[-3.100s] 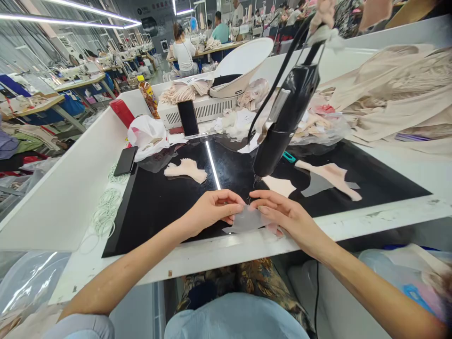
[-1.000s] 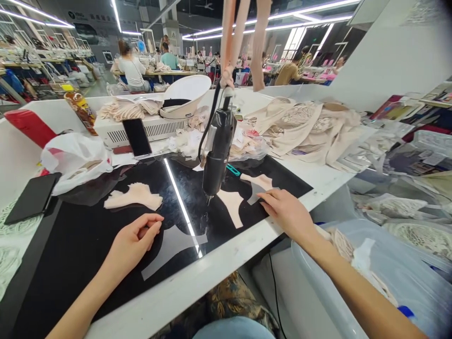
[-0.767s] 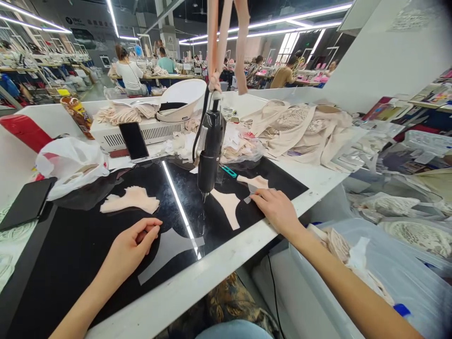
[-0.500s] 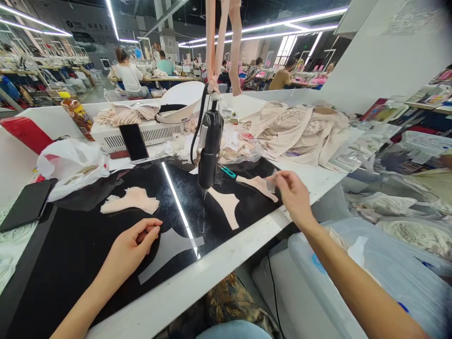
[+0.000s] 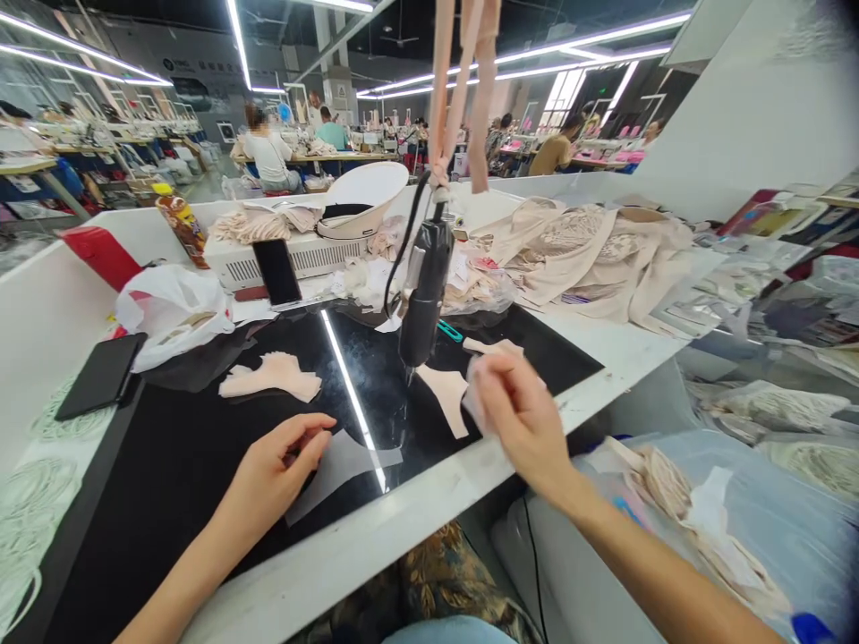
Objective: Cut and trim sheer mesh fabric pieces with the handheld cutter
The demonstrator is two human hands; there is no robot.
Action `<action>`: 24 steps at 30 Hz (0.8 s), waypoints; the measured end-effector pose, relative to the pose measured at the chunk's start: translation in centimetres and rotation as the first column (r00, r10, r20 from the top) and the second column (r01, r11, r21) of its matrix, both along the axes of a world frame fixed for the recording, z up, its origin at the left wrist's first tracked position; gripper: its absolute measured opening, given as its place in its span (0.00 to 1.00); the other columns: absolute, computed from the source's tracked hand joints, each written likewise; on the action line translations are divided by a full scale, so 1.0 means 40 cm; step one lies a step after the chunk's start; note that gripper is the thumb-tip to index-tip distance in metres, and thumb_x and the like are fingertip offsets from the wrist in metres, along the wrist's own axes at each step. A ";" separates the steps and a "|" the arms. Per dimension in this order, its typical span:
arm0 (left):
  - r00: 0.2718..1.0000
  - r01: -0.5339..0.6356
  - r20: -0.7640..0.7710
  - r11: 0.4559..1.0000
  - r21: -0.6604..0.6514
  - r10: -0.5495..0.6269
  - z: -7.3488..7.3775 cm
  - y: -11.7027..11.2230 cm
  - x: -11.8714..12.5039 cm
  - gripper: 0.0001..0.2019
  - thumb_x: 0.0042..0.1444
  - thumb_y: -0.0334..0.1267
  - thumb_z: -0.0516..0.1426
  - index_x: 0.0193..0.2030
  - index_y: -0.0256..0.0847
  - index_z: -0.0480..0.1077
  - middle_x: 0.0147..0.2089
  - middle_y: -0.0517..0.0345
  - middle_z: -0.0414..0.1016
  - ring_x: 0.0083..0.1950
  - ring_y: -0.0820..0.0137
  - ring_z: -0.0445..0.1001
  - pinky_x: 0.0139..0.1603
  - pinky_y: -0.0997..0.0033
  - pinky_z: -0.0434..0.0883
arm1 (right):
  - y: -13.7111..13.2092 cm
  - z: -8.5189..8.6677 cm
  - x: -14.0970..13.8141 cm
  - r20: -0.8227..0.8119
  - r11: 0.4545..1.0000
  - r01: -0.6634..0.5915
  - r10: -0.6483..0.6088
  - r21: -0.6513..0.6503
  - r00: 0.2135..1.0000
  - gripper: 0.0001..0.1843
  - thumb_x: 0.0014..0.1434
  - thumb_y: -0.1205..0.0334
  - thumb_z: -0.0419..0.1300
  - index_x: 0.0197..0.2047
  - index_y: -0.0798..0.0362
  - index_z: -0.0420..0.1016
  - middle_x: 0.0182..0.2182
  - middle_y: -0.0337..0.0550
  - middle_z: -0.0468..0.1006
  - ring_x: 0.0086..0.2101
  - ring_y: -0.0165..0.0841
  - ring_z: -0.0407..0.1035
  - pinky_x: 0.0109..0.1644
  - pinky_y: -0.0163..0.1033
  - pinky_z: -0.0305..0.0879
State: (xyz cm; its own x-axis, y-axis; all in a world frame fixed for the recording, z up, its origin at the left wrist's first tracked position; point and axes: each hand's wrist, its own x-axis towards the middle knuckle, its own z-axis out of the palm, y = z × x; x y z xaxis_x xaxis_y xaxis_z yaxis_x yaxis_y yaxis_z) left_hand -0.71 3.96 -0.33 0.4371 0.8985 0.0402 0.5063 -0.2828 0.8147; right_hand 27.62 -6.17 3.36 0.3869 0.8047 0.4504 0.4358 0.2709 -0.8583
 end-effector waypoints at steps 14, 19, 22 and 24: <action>0.871 0.220 0.492 0.906 -0.361 -0.015 0.063 -0.084 0.035 0.14 0.54 0.48 0.65 0.38 0.39 0.74 0.30 0.60 0.70 0.27 0.75 0.67 0.29 0.75 0.70 | 0.055 -0.068 -0.248 0.002 0.814 -0.544 0.556 -0.203 0.831 0.12 0.71 0.55 0.48 0.46 0.48 0.71 0.32 0.36 0.77 0.30 0.26 0.68 0.37 0.33 0.62; 0.840 0.194 0.540 0.901 -0.388 0.051 0.070 -0.082 0.035 0.14 0.54 0.47 0.66 0.33 0.39 0.73 0.27 0.62 0.69 0.28 0.75 0.67 0.29 0.76 0.70 | 0.058 -0.072 -0.246 -0.105 0.810 -0.541 0.532 -0.228 0.840 0.15 0.70 0.50 0.49 0.52 0.48 0.69 0.26 0.33 0.70 0.27 0.26 0.64 0.34 0.34 0.60; 0.832 0.149 0.545 0.904 -0.400 0.104 0.066 -0.077 0.031 0.14 0.55 0.47 0.66 0.33 0.39 0.73 0.27 0.63 0.69 0.28 0.76 0.67 0.29 0.78 0.68 | 0.061 -0.068 -0.235 -0.207 0.794 -0.550 0.511 -0.259 0.834 0.20 0.67 0.45 0.53 0.53 0.49 0.69 0.26 0.33 0.70 0.27 0.27 0.64 0.32 0.33 0.60; 0.829 0.110 0.540 0.902 -0.418 0.149 0.062 -0.071 0.027 0.14 0.55 0.47 0.66 0.34 0.38 0.72 0.26 0.63 0.69 0.27 0.77 0.66 0.28 0.79 0.66 | 0.062 -0.063 -0.221 -0.279 0.775 -0.562 0.493 -0.290 0.824 0.23 0.64 0.43 0.56 0.53 0.51 0.70 0.25 0.33 0.69 0.27 0.26 0.64 0.30 0.33 0.59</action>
